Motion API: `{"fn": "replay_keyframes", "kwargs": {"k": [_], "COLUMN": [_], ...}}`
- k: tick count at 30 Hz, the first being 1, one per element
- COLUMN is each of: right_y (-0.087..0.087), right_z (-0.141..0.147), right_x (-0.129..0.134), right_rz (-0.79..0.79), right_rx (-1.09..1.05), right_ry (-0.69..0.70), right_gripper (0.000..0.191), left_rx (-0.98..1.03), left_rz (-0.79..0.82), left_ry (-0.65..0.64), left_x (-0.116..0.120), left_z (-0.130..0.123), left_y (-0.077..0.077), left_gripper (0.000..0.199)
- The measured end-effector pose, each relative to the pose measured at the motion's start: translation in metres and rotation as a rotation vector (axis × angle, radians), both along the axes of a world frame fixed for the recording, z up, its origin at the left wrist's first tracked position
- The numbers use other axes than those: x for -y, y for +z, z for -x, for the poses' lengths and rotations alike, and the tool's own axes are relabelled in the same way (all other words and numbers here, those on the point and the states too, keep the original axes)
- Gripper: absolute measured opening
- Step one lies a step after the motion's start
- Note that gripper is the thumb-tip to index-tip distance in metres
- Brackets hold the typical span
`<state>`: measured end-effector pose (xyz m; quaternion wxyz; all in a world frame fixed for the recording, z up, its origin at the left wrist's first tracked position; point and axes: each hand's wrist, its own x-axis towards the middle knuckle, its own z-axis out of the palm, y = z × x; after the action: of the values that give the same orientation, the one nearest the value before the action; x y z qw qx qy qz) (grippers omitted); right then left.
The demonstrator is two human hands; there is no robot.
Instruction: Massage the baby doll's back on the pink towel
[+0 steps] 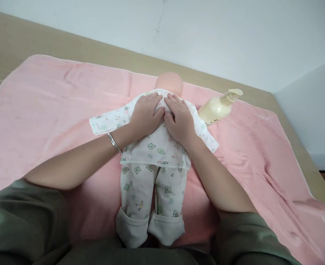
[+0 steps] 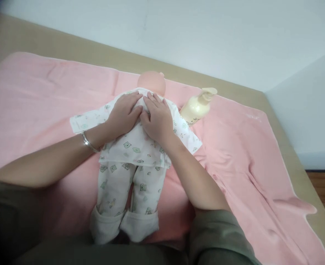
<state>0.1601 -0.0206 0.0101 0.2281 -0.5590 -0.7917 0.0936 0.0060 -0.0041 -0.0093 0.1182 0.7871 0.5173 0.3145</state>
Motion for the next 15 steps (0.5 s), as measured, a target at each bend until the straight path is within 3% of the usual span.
{"fn": "replay_keyframes", "kwargs": {"k": [7,15], "right_y": [0.001,0.004], "right_z": [-0.002,0.006], "right_x": [0.0,0.007], "right_rz": [0.01,0.072], "right_rx": [-0.025,-0.035], "right_ry": [0.005,-0.121], "right_gripper": [0.06,0.062], "left_rx": [-0.023,-0.016], "left_rz": [0.013,0.017], "left_ry": [0.038,0.019], "left_x": [0.026,0.021], "left_z": [-0.011,-0.007], "left_y": [0.003,0.004], "left_gripper": [0.055,0.056]}}
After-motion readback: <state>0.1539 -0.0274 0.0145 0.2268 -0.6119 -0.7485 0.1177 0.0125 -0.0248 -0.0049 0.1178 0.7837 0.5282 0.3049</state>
